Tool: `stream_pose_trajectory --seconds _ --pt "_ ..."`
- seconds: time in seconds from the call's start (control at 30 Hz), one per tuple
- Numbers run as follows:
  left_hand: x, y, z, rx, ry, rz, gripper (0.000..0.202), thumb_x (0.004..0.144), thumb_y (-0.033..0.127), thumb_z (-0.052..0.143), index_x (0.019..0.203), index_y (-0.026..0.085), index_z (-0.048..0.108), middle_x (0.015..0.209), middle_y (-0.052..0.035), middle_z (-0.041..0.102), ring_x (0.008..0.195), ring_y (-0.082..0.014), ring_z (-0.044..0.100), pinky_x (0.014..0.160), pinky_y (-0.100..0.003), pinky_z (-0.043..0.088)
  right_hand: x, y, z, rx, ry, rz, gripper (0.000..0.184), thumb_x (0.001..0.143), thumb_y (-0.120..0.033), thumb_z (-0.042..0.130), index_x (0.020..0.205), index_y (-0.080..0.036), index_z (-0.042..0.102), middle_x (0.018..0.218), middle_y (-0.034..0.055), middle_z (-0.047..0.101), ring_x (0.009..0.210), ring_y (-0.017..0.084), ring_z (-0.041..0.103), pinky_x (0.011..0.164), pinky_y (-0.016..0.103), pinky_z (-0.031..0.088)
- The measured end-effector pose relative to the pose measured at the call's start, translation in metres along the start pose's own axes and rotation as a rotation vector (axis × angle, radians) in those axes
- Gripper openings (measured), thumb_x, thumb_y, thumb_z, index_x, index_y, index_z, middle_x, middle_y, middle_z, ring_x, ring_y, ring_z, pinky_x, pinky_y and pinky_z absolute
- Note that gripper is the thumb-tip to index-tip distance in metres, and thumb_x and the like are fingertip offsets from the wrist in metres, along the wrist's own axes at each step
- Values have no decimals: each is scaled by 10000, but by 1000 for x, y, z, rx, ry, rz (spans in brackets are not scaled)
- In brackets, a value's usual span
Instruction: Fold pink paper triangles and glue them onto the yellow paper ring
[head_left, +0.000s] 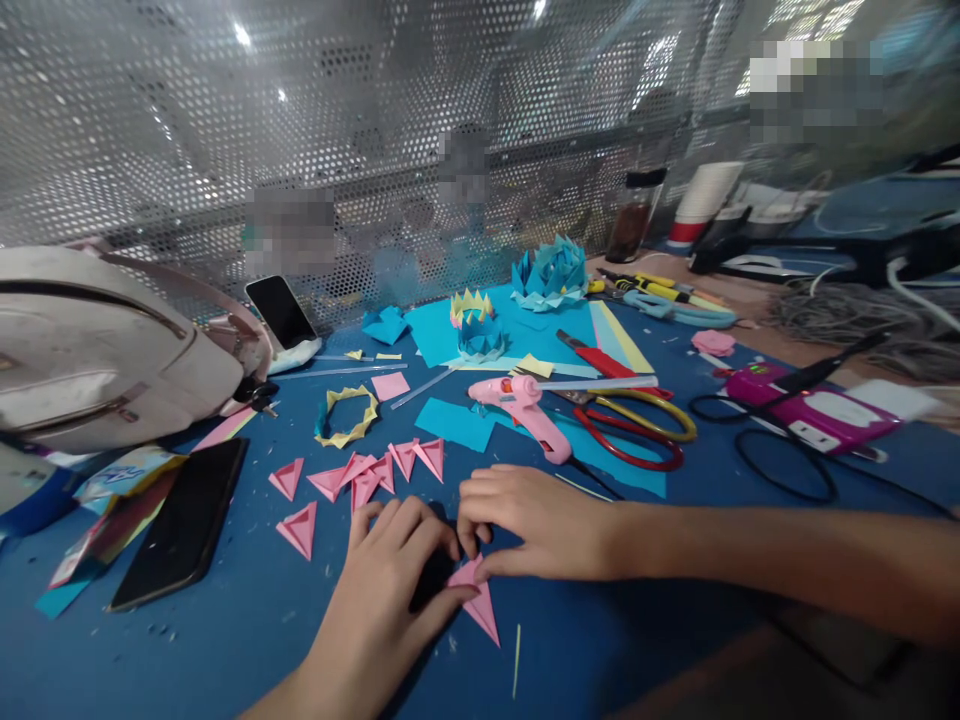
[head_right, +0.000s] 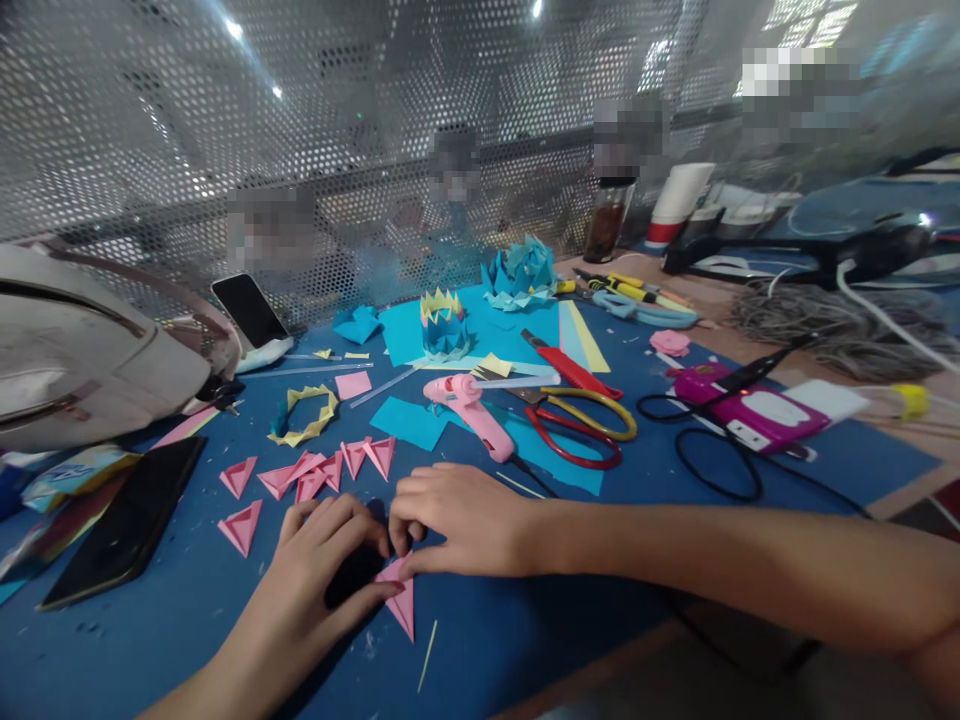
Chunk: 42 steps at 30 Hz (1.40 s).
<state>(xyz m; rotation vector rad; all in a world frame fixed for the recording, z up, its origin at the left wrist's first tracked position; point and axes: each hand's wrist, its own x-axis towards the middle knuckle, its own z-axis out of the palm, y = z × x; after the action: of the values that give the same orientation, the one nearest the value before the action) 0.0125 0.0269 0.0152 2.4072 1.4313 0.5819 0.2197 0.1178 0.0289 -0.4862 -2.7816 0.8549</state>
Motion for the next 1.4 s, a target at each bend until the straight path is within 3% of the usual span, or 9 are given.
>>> stream_pose_trajectory --seconds 0.47,0.73,0.93,1.03,1.13,1.23,1.4 --pt "1 -1 1 -186 -79 -68 196 943 414 623 908 227 573 971 -7 616 941 -218 563 881 -366 314 -2 -5 -1 208 33 21 118 908 -266 701 869 -172 641 866 -7 632 856 140 570 751 237 422" --pt "1 1 7 -255 -13 -85 328 935 473 610 774 194 547 737 7 556 762 -190 482 733 -310 339 -3 -14 4 543 117 30 51 879 -156 683 913 -166 646 883 2 678 754 104 616 710 208 470" --pt "3 5 2 -295 -49 -42 311 998 355 535 738 186 536 722 32 555 722 -149 503 813 -339 310 -2 -18 6 564 229 91 94 855 -201 723 887 -171 640 762 -28 671 688 88 583 617 194 379" --pt "4 7 0 -308 -5 -29 407 1022 345 481 651 180 457 643 53 458 668 -128 454 786 -321 302 -1 -18 5 633 206 166 185 849 -237 733 977 -177 614 787 -33 663 686 89 556 600 193 359" --pt "2 7 0 -352 51 -28 443 1042 376 424 648 182 482 621 56 430 639 -123 422 759 -311 299 0 -17 6 682 143 177 234 895 -386 683 908 -162 616 743 -20 640 655 97 547 582 194 366" --pt "1 6 0 -390 140 -42 473 1047 400 402 645 181 520 603 54 437 620 -121 411 743 -305 306 0 -15 9 685 80 131 343 964 -445 566 808 -147 630 663 -2 641 623 112 588 591 203 402" --pt "3 8 -2 -403 264 -58 490 1044 380 422 606 178 504 584 53 452 616 -110 421 720 -283 322 2 -11 15 582 45 -31 412 1015 -371 485 745 -144 698 701 36 711 743 136 659 775 240 472"
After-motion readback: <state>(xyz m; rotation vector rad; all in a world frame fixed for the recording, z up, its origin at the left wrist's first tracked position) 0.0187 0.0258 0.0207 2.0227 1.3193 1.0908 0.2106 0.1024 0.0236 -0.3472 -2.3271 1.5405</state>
